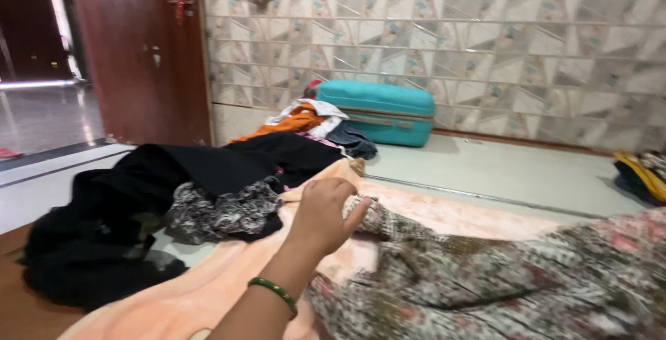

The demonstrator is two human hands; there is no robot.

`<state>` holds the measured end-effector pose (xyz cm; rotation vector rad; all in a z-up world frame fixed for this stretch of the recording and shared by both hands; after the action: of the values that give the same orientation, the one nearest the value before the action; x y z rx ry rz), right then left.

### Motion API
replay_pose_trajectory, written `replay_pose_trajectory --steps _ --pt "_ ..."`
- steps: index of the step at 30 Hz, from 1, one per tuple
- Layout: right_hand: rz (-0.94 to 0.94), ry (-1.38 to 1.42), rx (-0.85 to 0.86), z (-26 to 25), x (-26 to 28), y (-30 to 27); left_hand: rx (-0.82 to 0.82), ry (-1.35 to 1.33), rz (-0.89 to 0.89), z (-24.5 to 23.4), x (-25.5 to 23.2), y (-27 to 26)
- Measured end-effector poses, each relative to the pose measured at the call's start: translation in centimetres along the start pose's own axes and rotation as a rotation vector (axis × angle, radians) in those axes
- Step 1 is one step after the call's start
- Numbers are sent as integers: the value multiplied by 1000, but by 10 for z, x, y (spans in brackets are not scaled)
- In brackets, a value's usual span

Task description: The person folds a black garment and a patterned dress on a bed, smooths the fabric with their hands, and places them onto a stack of clothes.

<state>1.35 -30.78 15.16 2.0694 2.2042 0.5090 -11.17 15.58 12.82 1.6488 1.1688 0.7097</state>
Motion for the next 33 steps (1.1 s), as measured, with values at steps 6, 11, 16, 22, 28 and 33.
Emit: replay_pose_trajectory --steps 6,11,16,22,28,33 --pt "153 -6 324 50 -128 -11 361 -63 8 43 -7 -19" --pt "-35 260 703 92 -65 -40 678 -237 177 70 -43 -41" --pt "-116 251 812 94 -27 -73 925 -480 -46 85 -76 -55" --pt "-368 158 721 102 -17 -76 1106 -488 -186 100 -89 -71" --pt "-336 293 733 89 -3 -86 1123 -539 -279 108 -84 -77" --pt "-373 369 729 83 16 -90 1096 -489 -198 101 -89 -69"
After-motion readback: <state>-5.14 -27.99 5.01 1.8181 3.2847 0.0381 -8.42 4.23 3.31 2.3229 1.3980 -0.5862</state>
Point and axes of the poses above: each hand's wrist, its own y-axis towards the middle knuckle, its own z-axis out of the palm, x = y × z, the point moved 6 cm from there along y, towards the middle knuckle, and after that the axes turned 5 degrees about y, right-handed, at the moved point
